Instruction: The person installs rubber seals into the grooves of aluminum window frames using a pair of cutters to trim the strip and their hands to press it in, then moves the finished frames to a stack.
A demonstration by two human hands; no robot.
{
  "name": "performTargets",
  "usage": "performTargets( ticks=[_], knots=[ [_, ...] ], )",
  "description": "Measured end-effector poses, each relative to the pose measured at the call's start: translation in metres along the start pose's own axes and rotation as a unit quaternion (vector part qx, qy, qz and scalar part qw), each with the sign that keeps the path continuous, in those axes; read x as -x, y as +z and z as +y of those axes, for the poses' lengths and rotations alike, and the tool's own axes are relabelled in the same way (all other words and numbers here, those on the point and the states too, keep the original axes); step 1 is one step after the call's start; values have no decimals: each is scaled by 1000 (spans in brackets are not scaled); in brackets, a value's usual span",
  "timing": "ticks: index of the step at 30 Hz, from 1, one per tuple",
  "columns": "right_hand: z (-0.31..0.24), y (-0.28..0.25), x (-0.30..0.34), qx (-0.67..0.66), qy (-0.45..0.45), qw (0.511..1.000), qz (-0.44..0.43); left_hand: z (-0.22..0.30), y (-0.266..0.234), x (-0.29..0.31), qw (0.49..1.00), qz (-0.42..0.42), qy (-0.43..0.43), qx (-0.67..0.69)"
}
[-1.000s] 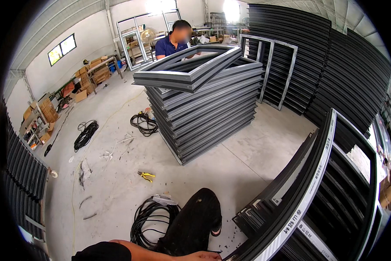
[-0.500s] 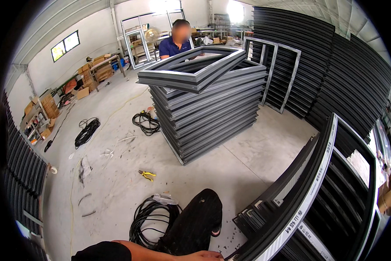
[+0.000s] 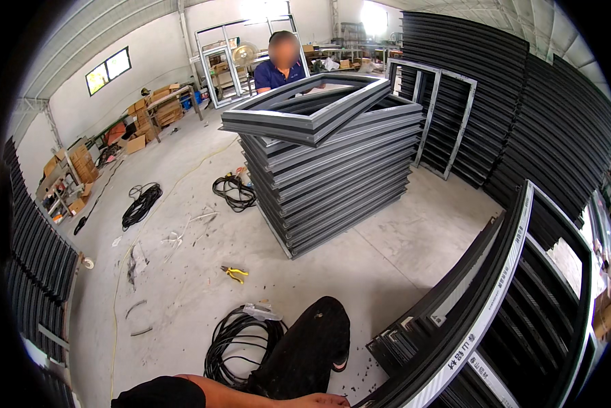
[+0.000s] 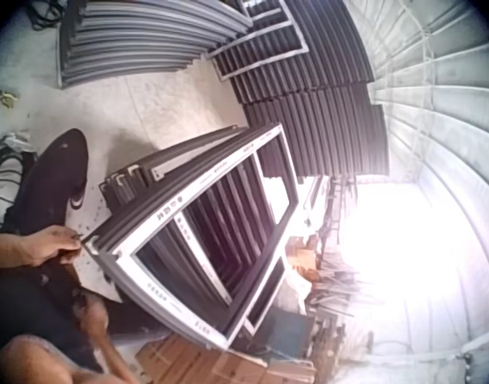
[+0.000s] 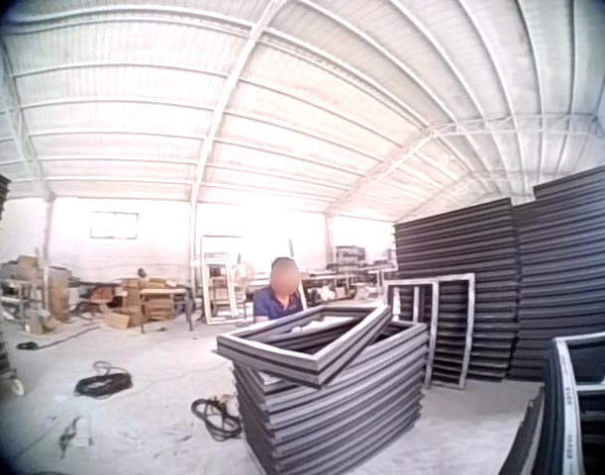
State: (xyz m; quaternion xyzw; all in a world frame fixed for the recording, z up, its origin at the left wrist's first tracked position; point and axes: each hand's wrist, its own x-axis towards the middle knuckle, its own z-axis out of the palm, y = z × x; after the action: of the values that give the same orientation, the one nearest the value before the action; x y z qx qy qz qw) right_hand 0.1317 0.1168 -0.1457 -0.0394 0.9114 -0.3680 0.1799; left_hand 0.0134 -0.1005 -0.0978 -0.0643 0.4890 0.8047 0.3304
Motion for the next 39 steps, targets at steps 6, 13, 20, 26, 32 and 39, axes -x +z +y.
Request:
performTargets(
  ticks=[6,13,20,26,32,39],
  knots=[
    [0,-30,-26,-605,122,786,-35,-9,-3,-4,1000,12,5,23],
    [-10,1,-7,-777,231,570,-134,-12,-8,-5,999,8,-23,38],
    [-49,-18,-3,-715,200,667,-65,3,-7,-3,994,-30,-64,78],
    [-59,-26,-8,-607,196,769,-43,12,-3,-2,995,-12,-55,83],
    [-82,-78,-32,-353,149,919,-94,17,-6,0,997,-25,-48,56],
    [-85,-103,-56,-73,14,990,-116,19,-9,1,1000,-15,-4,-19]
  ],
)
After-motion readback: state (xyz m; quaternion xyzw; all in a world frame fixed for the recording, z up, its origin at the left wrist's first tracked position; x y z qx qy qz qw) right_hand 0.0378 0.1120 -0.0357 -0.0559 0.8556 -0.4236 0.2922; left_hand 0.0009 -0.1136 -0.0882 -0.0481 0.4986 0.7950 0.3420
